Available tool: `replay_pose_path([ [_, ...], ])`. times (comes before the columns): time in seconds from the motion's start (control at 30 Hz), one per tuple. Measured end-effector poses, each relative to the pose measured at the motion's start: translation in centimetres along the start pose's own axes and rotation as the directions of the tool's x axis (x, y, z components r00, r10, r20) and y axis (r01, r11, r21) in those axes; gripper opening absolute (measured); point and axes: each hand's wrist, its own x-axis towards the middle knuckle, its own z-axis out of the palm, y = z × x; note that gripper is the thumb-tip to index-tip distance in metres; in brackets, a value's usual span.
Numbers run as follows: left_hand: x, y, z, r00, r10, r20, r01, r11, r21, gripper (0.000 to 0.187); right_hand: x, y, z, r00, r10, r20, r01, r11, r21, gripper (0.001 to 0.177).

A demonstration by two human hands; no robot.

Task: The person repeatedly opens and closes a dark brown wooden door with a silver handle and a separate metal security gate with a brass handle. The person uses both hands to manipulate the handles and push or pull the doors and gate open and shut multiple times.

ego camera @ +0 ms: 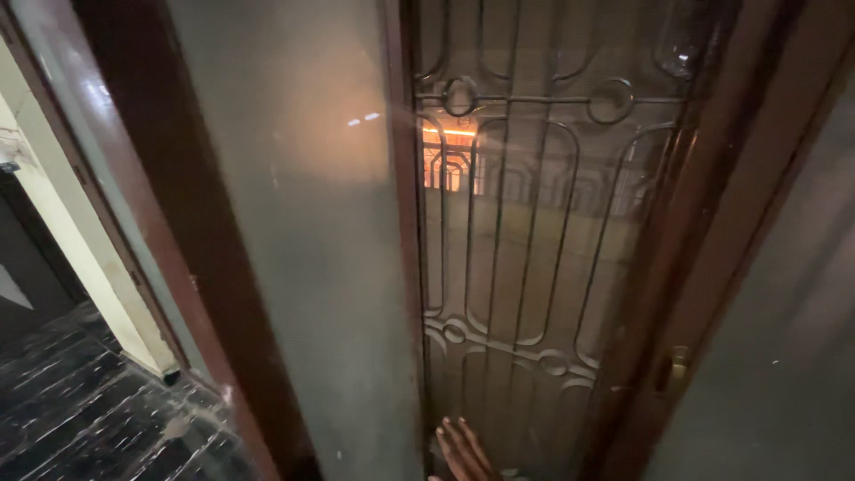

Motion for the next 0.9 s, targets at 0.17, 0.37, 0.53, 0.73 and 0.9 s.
replay_pose_path([
  [0.17, 0.6, -3.4, 4.9, 0.994, 0.103, 0.028, -0.106, 0.978, 0.180, 0.042, -1.2, 1.3, -1.8, 0.994, -0.092, -0.065, 0.085, 0.990, -0.112, 0.076],
  [0.37, -2.0, -4.7, 11.2, 0.944, 0.300, 0.140, -0.330, 0.826, 0.456, 0.044, -3.3, 3.1, -4.2, 0.998, 0.017, -0.054, -0.021, 0.997, -0.073, 0.079],
  [0.53, -4.3, -5.9, 15.7, 0.811, 0.500, 0.305, -0.571, 0.559, 0.601, 0.045, -5.3, 4.9, -5.6, 0.977, 0.209, -0.043, -0.209, 0.978, 0.009, 0.073],
  [0.73, -5.9, -8.0, 19.3, 0.618, 0.621, 0.482, -0.713, 0.186, 0.676, 0.047, -7.5, 6.4, -8.9, 0.948, 0.315, -0.056, -0.318, 0.945, -0.077, 0.069],
  [0.9, -6.4, -9.6, 22.1, 0.799, 0.193, 0.569, -0.601, 0.218, 0.769, 0.049, -8.9, 7.5, -12.4, 0.963, 0.188, -0.193, -0.208, 0.974, -0.086, 0.070],
])
